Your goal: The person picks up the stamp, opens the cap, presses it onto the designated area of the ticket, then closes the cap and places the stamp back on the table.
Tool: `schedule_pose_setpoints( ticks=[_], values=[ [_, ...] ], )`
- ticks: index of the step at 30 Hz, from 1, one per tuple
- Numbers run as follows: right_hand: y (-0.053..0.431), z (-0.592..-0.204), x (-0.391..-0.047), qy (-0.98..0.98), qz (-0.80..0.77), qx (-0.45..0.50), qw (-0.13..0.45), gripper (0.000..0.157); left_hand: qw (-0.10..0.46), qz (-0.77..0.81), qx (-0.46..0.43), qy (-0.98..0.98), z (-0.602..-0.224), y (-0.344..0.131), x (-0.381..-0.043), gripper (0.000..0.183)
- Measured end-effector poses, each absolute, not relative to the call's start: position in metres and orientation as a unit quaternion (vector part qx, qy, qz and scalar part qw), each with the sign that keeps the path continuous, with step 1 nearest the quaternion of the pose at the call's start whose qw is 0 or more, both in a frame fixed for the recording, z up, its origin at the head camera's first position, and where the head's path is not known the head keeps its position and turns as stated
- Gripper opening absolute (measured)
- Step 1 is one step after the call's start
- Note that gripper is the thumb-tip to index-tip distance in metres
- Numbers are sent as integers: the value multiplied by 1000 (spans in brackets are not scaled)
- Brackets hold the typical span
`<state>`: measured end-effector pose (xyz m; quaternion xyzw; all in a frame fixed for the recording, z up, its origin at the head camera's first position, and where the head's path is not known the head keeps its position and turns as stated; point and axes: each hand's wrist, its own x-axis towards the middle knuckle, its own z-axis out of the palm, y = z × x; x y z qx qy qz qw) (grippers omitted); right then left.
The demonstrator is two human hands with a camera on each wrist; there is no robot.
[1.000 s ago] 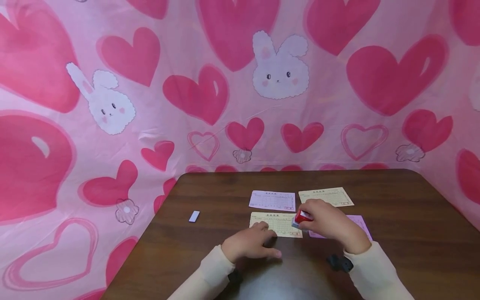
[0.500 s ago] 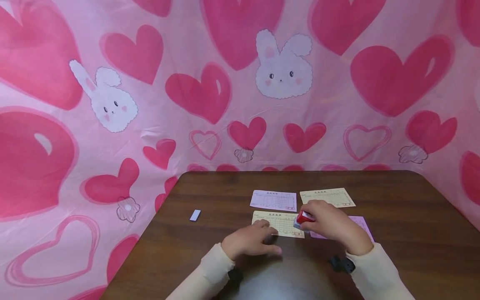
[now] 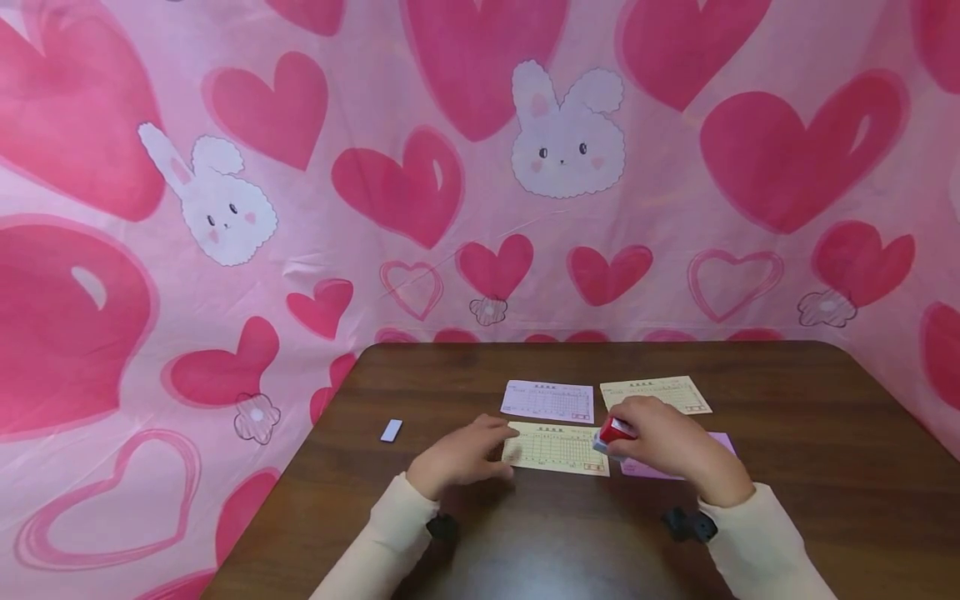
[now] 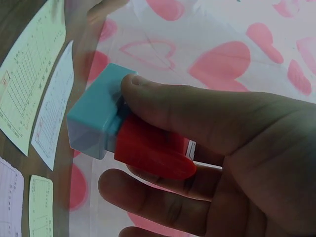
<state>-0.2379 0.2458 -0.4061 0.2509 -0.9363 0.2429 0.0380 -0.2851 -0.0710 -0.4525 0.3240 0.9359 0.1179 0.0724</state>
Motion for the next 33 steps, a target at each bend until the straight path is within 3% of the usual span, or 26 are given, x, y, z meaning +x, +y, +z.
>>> schedule_pose_setpoints(
  ticks=[11,19,27,33],
  values=[
    [257,-405,-240,-931,248,261,62,22,26,176,215,960,-435,-149,-315,52],
    [259,-405,-240,-929,257,261,59,22,56,160,139,976,-450,-182,-332,47],
    [260,-404,-240,-931,254,255,54,22,91,162,106,977,-452,-196,-331,47],
    [260,-404,-240,-929,258,259,57,21,84,150,116,978,-455,-200,-330,44]
  ],
)
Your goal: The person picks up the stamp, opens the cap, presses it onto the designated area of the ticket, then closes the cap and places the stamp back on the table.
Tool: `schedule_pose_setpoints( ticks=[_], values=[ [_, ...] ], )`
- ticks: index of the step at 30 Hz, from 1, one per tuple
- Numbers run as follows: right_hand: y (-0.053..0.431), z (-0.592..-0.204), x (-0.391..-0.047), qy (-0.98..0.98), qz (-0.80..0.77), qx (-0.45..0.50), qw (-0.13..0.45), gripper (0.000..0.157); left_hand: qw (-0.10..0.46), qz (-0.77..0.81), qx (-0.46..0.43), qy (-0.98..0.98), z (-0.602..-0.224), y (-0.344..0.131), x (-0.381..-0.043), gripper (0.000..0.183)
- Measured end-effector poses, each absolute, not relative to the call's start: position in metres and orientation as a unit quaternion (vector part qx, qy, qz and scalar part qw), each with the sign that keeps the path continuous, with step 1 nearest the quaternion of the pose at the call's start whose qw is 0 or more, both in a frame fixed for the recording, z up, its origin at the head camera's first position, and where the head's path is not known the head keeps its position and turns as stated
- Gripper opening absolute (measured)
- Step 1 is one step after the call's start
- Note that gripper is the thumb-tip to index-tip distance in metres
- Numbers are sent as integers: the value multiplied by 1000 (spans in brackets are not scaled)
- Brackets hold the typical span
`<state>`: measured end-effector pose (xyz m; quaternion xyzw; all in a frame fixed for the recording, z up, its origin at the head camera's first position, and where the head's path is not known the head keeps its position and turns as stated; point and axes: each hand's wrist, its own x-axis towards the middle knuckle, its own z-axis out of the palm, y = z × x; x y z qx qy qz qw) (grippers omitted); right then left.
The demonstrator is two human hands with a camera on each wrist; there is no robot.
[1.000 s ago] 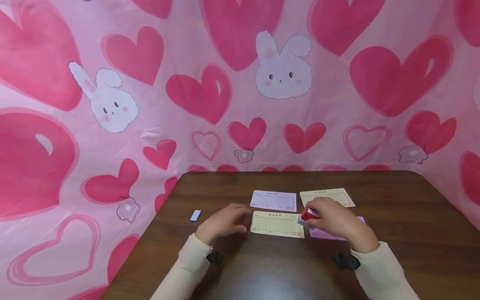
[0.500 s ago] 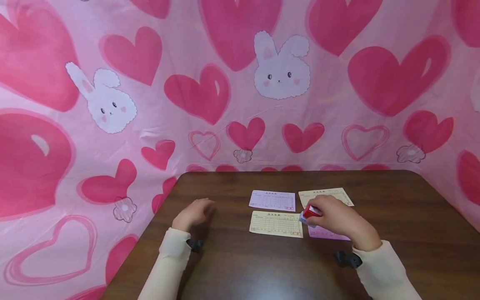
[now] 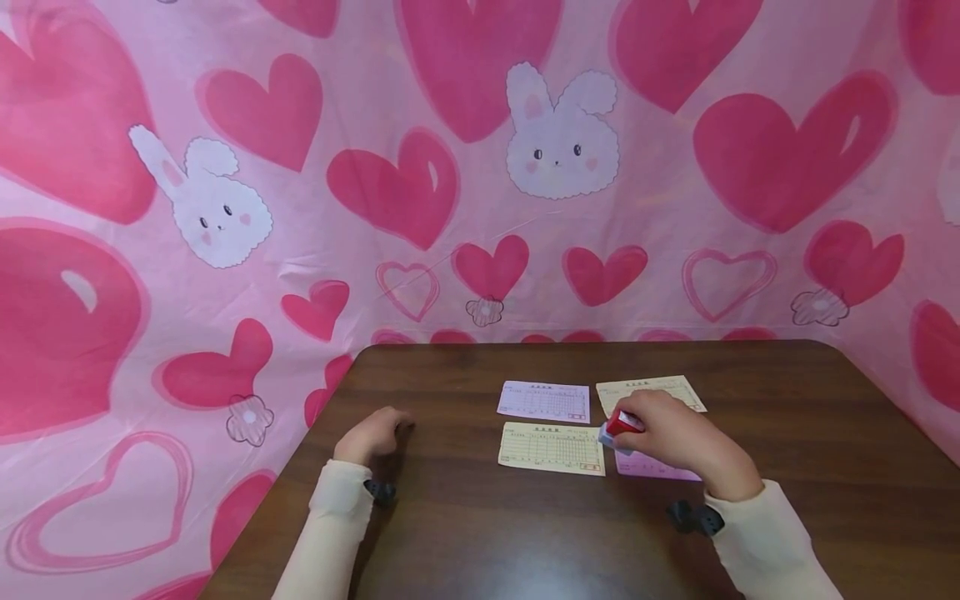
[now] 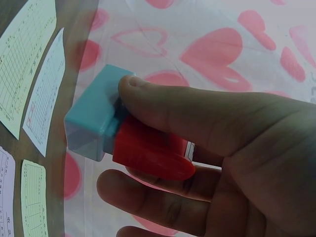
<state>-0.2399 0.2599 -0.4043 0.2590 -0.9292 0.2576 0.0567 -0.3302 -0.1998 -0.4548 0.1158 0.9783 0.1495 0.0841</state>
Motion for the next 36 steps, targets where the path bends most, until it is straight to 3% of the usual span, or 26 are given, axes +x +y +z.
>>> schedule_pose_setpoints(
  ticks=[27,36],
  values=[
    [259,-408,-240,-927,244,274,76,22,0,159,207,965,-462,-199,-338,16],
    [255,-408,-241,-929,263,251,69,26,-55,223,261,938,-457,-174,-332,39]
  ],
)
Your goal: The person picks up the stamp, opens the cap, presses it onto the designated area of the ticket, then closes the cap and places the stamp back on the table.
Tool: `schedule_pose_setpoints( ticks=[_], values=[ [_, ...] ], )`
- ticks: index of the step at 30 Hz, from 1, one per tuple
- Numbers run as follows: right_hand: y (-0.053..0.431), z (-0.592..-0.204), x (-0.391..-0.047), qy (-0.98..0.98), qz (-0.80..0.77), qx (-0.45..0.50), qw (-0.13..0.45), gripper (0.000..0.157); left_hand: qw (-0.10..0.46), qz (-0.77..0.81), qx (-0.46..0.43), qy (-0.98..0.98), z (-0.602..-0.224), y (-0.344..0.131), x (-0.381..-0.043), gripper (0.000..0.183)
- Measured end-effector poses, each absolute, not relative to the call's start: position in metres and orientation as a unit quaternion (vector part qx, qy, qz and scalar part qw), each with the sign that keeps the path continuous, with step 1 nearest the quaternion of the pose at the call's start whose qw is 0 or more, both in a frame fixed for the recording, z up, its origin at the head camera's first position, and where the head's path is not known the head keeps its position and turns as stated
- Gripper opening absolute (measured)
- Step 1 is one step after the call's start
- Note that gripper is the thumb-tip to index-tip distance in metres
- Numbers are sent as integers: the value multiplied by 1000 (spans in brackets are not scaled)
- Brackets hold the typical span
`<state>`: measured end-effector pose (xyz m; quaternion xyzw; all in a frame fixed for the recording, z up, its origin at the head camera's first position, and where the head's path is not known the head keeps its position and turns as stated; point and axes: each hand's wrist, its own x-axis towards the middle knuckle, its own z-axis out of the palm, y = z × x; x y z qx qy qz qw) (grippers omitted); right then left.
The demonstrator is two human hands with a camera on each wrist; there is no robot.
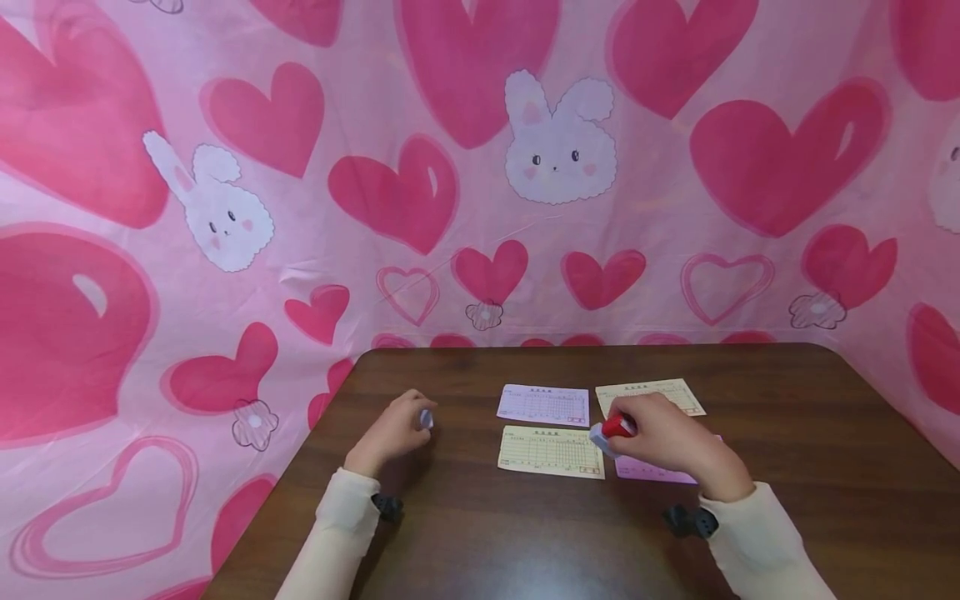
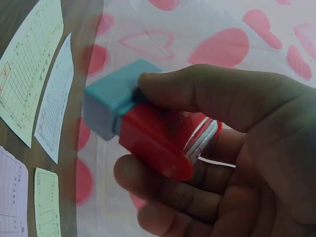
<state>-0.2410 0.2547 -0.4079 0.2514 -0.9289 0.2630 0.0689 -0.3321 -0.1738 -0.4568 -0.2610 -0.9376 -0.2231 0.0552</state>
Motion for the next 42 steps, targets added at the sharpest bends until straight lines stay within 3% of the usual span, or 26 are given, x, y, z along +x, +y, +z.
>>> schedule_pose_setpoints(
  ticks=[9,23,34,42],
  values=[
    [246,-411,-242,-919,316,228,54,27,88,-272,-268,-920,-458,-151,-326,59],
    [227,-423,-247,-896,377,224,64,28,196,-342,-342,-853,-462,-107,-310,64],
    [215,-426,-245,-870,450,198,37,34,207,-365,-380,-824,-461,-83,-291,65],
    [207,-431,-247,-848,483,208,66,30,226,-368,-403,-807,-461,-70,-281,65]
  ],
)
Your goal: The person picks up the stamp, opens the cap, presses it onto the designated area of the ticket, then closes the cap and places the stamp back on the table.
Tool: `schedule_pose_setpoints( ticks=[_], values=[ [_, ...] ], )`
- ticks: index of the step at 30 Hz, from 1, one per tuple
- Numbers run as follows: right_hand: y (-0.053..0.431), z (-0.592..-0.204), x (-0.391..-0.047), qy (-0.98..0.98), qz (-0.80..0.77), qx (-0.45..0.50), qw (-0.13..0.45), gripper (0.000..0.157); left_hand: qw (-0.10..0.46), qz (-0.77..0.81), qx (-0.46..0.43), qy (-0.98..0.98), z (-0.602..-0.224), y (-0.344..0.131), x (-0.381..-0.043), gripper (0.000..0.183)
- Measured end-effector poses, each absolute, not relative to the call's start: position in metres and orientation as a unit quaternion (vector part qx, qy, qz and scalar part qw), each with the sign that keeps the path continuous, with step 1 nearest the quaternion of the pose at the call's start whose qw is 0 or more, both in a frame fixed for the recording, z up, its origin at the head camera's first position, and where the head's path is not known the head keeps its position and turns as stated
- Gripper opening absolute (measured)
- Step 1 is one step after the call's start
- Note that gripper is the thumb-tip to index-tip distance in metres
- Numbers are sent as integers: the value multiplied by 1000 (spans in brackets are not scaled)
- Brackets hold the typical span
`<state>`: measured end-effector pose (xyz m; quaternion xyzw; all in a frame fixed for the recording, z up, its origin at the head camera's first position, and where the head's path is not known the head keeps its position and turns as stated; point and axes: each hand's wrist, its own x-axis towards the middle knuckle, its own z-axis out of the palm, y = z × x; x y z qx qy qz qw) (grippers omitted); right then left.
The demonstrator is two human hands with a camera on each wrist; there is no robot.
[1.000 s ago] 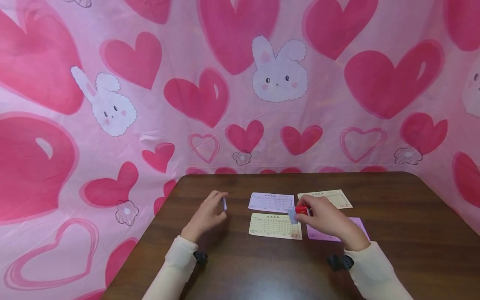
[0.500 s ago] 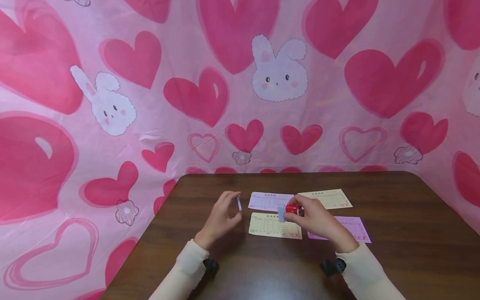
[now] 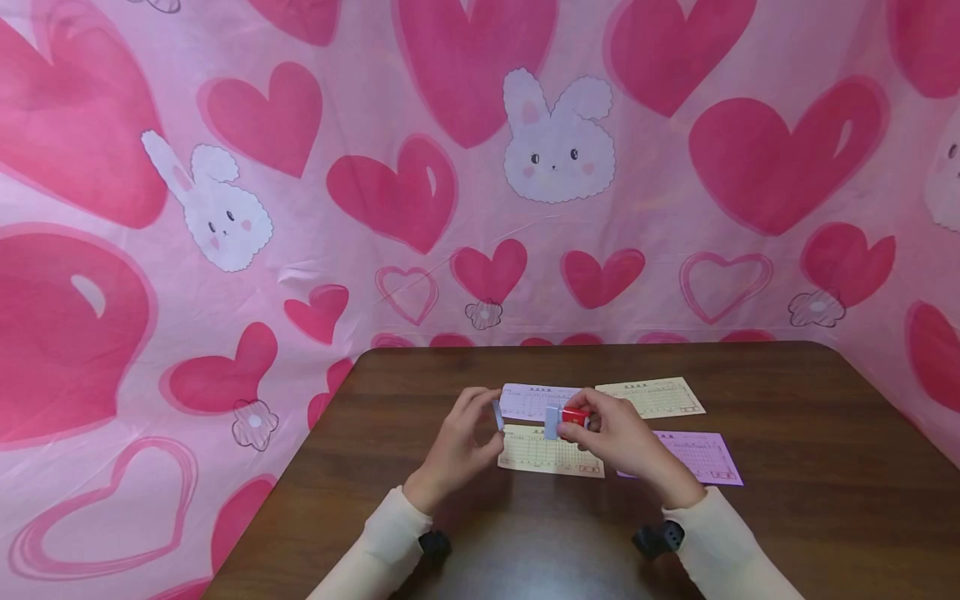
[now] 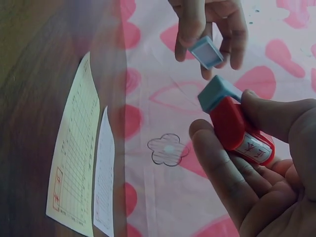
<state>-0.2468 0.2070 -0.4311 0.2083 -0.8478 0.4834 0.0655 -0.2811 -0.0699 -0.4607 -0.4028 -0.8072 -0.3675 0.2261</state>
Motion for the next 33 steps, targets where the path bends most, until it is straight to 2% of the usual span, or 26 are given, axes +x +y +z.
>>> schedule_pose_setpoints(
  ticks=[10,33],
  values=[
    [195,-432,-245,-820,536,201,26,32,254,-367,-425,-787,-461,-58,-270,65],
    [187,-434,-242,-783,582,218,-24,34,259,-368,-472,-758,-462,-45,-260,67]
  ],
)
